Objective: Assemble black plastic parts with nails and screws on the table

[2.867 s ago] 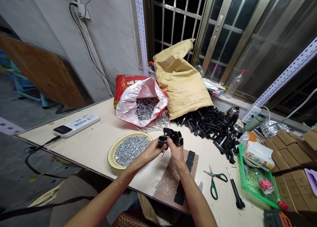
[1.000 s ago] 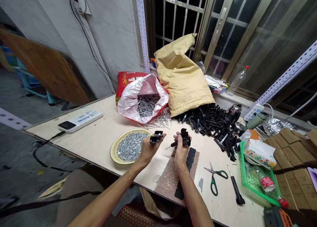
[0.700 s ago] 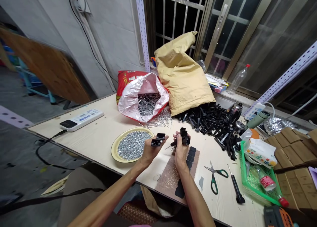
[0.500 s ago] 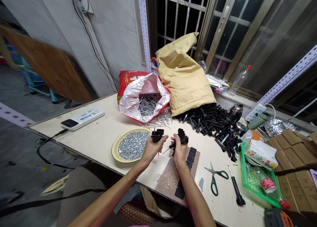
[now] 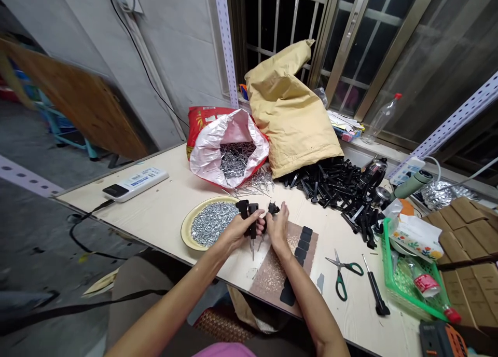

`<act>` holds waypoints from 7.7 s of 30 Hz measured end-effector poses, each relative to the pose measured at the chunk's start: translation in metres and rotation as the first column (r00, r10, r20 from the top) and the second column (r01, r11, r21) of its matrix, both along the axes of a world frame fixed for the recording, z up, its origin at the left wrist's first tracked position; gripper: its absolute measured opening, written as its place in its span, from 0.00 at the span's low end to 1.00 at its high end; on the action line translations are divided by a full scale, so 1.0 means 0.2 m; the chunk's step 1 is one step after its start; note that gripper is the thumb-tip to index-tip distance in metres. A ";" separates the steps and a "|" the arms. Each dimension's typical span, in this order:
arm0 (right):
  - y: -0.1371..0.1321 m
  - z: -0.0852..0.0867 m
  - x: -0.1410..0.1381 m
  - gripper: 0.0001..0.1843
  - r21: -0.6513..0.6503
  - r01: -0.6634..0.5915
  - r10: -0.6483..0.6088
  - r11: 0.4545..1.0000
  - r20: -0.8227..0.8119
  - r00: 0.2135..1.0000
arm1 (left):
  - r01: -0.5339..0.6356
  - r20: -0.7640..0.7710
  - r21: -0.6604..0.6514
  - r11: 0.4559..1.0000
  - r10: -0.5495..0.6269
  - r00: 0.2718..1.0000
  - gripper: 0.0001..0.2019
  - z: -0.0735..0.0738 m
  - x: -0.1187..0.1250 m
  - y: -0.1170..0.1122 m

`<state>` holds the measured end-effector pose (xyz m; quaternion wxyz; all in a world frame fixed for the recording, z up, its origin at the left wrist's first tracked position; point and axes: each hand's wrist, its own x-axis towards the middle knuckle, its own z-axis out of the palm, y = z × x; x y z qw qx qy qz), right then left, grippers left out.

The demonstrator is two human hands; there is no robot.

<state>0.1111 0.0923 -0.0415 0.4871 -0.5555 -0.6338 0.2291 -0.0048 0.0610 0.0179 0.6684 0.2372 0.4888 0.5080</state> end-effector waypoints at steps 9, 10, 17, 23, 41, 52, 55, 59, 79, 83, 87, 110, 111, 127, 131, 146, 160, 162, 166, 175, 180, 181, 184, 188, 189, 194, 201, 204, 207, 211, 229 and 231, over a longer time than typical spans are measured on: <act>-0.18 0.16 0.23 0.17 0.279 -0.708 0.369 0.649 0.698 0.613 | 0.105 0.204 -0.047 0.993 -0.093 0.974 0.14 -0.02 0.00 0.03; -0.18 0.17 0.23 0.16 0.236 -0.728 0.391 0.644 0.716 0.578 | 0.141 0.200 -0.038 0.989 -0.131 0.971 0.15 -0.03 0.01 0.04; -0.13 0.18 0.26 0.17 0.149 -0.780 0.411 0.608 0.781 0.470 | 0.136 0.014 0.016 0.991 -0.136 0.991 0.21 -0.09 0.11 0.10; -0.07 0.12 0.30 0.16 0.232 -0.790 0.367 0.568 0.788 0.495 | 0.115 -0.145 0.076 0.990 -0.103 0.984 0.19 -0.10 0.17 0.14; -0.22 0.37 0.12 0.12 0.422 -0.297 0.162 0.857 0.326 0.931 | 0.286 -0.986 -0.019 0.958 0.030 -0.167 0.13 -0.11 -0.36 -0.11; -0.26 0.37 -0.05 0.14 0.215 -0.352 0.297 0.911 0.250 0.922 | 0.251 -0.991 0.118 0.961 0.100 0.086 0.09 -0.14 -0.40 -0.05; -0.26 0.36 -0.09 0.12 0.133 -0.368 0.333 0.920 0.231 0.914 | 0.127 -0.903 0.248 0.960 0.182 0.390 0.08 -0.14 -0.42 -0.05; -0.27 0.35 -0.15 0.15 0.095 -0.414 0.377 0.905 0.267 0.887 | 0.020 -0.578 0.264 0.964 0.141 0.804 0.10 -0.10 -0.42 -0.07; -0.34 0.41 -0.19 0.17 0.026 -0.345 0.295 0.938 0.463 0.836 | -0.135 -0.020 0.300 0.944 0.147 0.989 0.20 0.04 -0.35 -0.17; -0.36 0.42 -0.16 0.16 0.045 -0.331 0.251 0.943 0.558 0.791 | -0.083 -0.086 0.306 0.948 0.115 0.990 0.20 0.01 -0.34 -0.16; -0.37 0.40 -0.13 0.12 0.130 -0.282 0.141 0.950 0.630 0.764 | -0.035 -0.105 0.281 0.959 0.067 0.992 0.20 -0.01 -0.33 -0.15; -0.42 0.34 -0.04 0.16 0.401 -0.289 -0.198 0.869 0.818 0.541 | 0.160 -0.373 0.330 0.930 -0.027 0.927 0.10 -0.02 -0.25 -0.19; -0.41 0.34 -0.03 0.16 0.392 -0.289 -0.190 0.873 0.821 0.538 | 0.166 -0.380 0.329 0.930 -0.030 0.924 0.10 -0.02 -0.25 -0.19; -0.43 0.35 0.01 0.11 0.121 -0.285 0.069 0.951 0.814 0.576 | 0.163 -0.366 0.312 0.936 -0.040 0.930 0.12 -0.03 -0.22 -0.20; -0.43 0.37 0.01 0.10 0.064 -0.262 0.136 0.963 0.724 0.677 | 0.165 -0.316 0.307 0.937 -0.063 0.947 0.15 -0.02 -0.22 -0.21; -0.41 0.37 0.07 0.09 -0.095 -0.272 0.284 0.958 0.464 0.839 | 0.551 -0.812 0.459 0.697 0.078 0.578 0.13 -0.07 -0.18 -0.22; -0.45 0.34 0.03 0.15 0.216 -0.266 -0.035 0.939 0.833 0.553 | 0.357 -0.678 0.407 0.841 0.017 0.735 0.16 -0.07 -0.14 -0.26; -0.45 0.35 0.03 0.13 0.179 -0.254 0.007 0.951 0.804 0.594 | 0.368 -0.687 0.416 0.831 0.023 0.726 0.16 -0.07 -0.14 -0.25; -0.44 0.35 0.04 0.12 0.175 -0.255 0.005 0.951 0.815 0.579 | 0.378 -0.696 0.413 0.829 0.020 0.718 0.15 -0.08 -0.14 -0.25; -0.44 0.33 0.03 0.11 0.111 -0.254 0.070 0.961 0.789 0.610 | 0.375 -0.690 0.409 0.832 0.013 0.723 0.15 -0.09 -0.14 -0.25; -0.43 0.33 0.03 0.13 0.075 -0.246 0.095 0.966 0.784 0.614 | 0.394 -0.695 0.408 0.823 0.000 0.719 0.15 -0.09 -0.14 -0.25; -0.43 0.33 0.04 0.12 0.050 -0.251 0.125 0.967 0.764 0.633 | 0.399 -0.696 0.405 0.823 -0.005 0.718 0.15 -0.09 -0.14 -0.24; -0.43 0.33 0.05 0.08 -0.002 -0.268 0.192 0.963 0.704 0.684 | 0.402 -0.696 0.397 0.825 -0.015 0.718 0.16 -0.09 -0.14 -0.24; -0.43 0.33 0.06 0.09 0.002 -0.256 0.173 0.967 0.732 0.659 | 0.416 -0.702 0.396 0.819 -0.022 0.711 0.15 -0.09 -0.15 -0.24; -0.43 0.33 0.07 0.10 -0.001 -0.259 0.178 0.966 0.728 0.662 | 0.423 -0.705 0.399 0.814 -0.023 0.709 0.15 -0.09 -0.15 -0.24; -0.43 0.32 0.09 0.09 -0.001 -0.298 0.258 0.954 0.507 0.823 | 0.444 -0.705 0.402 0.801 -0.038 0.708 0.16 -0.07 -0.12 -0.23; -0.49 0.34 0.18 0.09 0.021 -0.290 0.264 0.957 0.355 0.897 | 0.505 -0.639 0.367 0.781 -0.183 0.747 0.22 -0.07 -0.04 -0.25; -0.52 0.34 0.24 0.09 0.023 -0.242 0.216 0.970 0.369 0.904 | 0.517 -0.559 0.332 0.789 -0.277 0.781 0.28 -0.10 -0.01 -0.25; -0.54 0.33 0.32 0.09 0.016 -0.190 0.168 0.982 0.395 0.903 | 0.451 -0.549 0.337 0.827 -0.216 0.808 0.31 -0.12 0.01 -0.26; -0.53 0.28 0.49 0.10 0.006 -0.097 0.080 0.995 0.518 0.852 | 0.452 -0.716 0.417 0.788 -0.022 0.698 0.29 -0.17 0.05 -0.31; -0.57 0.12 0.74 0.16 -0.088 -0.602 0.478 0.794 0.702 0.528 | 0.680 -0.844 0.492 0.545 0.490 0.218 0.26 -0.55 0.27 -0.45; -0.45 0.12 0.78 0.17 -0.054 -0.386 0.318 0.921 0.677 0.663 | 0.682 -0.848 0.486 0.546 0.483 0.219 0.26 -0.55 0.26 -0.45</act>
